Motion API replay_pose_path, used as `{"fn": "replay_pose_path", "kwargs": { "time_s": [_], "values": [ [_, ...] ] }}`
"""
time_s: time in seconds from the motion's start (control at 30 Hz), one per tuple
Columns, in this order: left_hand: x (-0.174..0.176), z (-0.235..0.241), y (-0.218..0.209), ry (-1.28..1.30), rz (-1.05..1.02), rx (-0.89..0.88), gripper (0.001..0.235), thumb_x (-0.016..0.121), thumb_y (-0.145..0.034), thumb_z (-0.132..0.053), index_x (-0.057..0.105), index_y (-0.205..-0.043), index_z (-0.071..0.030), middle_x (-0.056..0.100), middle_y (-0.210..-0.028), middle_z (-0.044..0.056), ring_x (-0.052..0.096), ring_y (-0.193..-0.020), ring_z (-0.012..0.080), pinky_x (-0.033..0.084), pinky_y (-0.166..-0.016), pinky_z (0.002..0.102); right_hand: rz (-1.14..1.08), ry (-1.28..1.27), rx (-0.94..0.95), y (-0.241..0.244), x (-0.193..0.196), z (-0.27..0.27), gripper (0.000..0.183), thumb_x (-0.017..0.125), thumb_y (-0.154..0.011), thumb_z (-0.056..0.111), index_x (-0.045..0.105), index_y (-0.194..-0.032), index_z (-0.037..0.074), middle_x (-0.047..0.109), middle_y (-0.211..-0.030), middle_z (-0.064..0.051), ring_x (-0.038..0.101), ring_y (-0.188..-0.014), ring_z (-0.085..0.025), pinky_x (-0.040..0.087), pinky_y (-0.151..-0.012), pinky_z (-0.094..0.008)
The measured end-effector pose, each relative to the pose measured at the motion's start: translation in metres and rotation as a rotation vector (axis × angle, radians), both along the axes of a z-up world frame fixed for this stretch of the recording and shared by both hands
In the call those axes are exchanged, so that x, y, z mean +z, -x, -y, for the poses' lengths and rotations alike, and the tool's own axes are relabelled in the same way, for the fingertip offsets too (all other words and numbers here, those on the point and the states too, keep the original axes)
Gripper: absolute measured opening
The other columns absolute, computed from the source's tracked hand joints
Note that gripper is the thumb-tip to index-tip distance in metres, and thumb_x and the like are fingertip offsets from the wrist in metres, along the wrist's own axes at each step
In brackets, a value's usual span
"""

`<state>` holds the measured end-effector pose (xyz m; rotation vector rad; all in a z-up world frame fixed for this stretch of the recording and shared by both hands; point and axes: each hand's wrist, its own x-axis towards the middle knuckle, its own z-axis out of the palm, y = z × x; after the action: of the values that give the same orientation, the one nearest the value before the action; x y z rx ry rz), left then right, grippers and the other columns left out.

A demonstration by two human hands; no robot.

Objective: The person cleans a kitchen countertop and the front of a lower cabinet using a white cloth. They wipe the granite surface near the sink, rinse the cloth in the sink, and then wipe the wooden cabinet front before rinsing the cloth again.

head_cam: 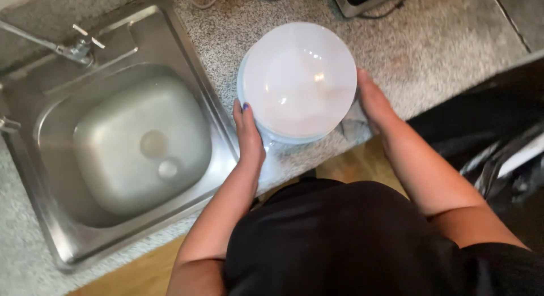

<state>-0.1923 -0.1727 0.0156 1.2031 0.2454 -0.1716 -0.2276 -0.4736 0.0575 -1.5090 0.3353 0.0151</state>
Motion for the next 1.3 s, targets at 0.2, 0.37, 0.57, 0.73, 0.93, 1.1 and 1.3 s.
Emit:
{"fn": "replay_pose_path", "kwargs": {
  "time_s": [0.2, 0.37, 0.57, 0.73, 0.93, 1.1, 1.3],
  "values": [
    [0.030, 0.021, -0.016, 0.036, -0.055, 0.131, 0.079, 0.048, -0.099, -0.046, 0.021, -0.162, -0.006, 0.040, -0.158, 0.021, 0.045, -0.141, 0.0304, 0.035, -0.116, 0.040, 0.118, 0.102, 0.169, -0.034, 0.008, 0.002, 0.059, 0.031, -0.110, 0.044, 0.051, -0.149, 0.003, 0.059, -0.146, -0.011, 0.054, -0.133, -0.021, 0.040, -0.114, -0.034],
    [0.022, 0.017, -0.034, 0.081, 0.011, 0.189, 0.078, 0.051, -0.101, -0.043, 0.022, -0.161, -0.003, 0.041, -0.158, 0.019, 0.045, -0.142, 0.0293, 0.036, -0.117, 0.039, 0.252, 0.203, 0.221, -0.067, -0.001, -0.003, 0.053, 0.037, -0.111, 0.036, 0.051, -0.149, 0.002, 0.059, -0.146, -0.013, 0.053, -0.133, -0.023, 0.040, -0.116, -0.037],
    [0.024, -0.006, -0.082, 0.140, 0.117, 0.235, 0.077, 0.052, -0.103, -0.043, 0.025, -0.161, 0.000, 0.043, -0.157, 0.019, 0.045, -0.143, 0.0285, 0.035, -0.118, 0.040, 0.337, 0.440, 0.229, -0.142, -0.040, -0.011, 0.052, 0.040, -0.109, 0.030, 0.046, -0.156, 0.007, 0.056, -0.151, -0.013, 0.049, -0.135, -0.028, 0.034, -0.118, -0.039],
    [0.027, -0.025, -0.127, 0.134, 0.089, 0.298, 0.077, 0.049, -0.103, -0.046, 0.024, -0.161, -0.001, 0.042, -0.159, 0.017, 0.044, -0.144, 0.0271, 0.034, -0.119, 0.040, 0.382, 0.442, 0.287, -0.197, -0.030, -0.036, 0.053, 0.044, -0.107, 0.028, 0.045, -0.156, 0.009, 0.056, -0.152, -0.013, 0.051, -0.137, -0.028, 0.037, -0.118, -0.038],
    [0.028, -0.039, -0.174, 0.070, 0.085, 0.326, 0.076, 0.048, -0.103, -0.046, 0.023, -0.161, -0.003, 0.043, -0.158, 0.017, 0.045, -0.143, 0.0275, 0.035, -0.119, 0.039, 0.422, 0.415, 0.278, -0.254, -0.045, -0.048, 0.049, 0.048, -0.109, 0.025, 0.049, -0.153, 0.005, 0.053, -0.153, -0.017, 0.048, -0.144, -0.030, 0.035, -0.120, -0.039],
    [0.031, -0.042, -0.207, 0.057, 0.167, 0.287, 0.069, 0.050, -0.103, -0.045, 0.037, -0.155, 0.000, 0.051, -0.149, 0.019, 0.051, -0.137, 0.0285, 0.039, -0.115, 0.040, 0.313, 0.320, 0.226, -0.273, -0.013, -0.063, 0.049, 0.047, -0.108, 0.029, 0.051, -0.151, 0.007, 0.055, -0.149, -0.017, 0.053, -0.139, -0.027, 0.040, -0.116, -0.037],
    [0.010, -0.048, -0.216, 0.123, 0.151, 0.316, 0.067, 0.049, -0.105, -0.045, 0.040, -0.153, 0.001, 0.051, -0.150, 0.018, 0.050, -0.138, 0.0280, 0.038, -0.116, 0.040, 0.382, 0.357, 0.209, -0.274, -0.031, -0.053, 0.047, 0.036, -0.115, 0.031, 0.050, -0.150, 0.004, 0.056, -0.150, -0.016, 0.053, -0.140, -0.027, 0.039, -0.118, -0.038]
  ]
}}
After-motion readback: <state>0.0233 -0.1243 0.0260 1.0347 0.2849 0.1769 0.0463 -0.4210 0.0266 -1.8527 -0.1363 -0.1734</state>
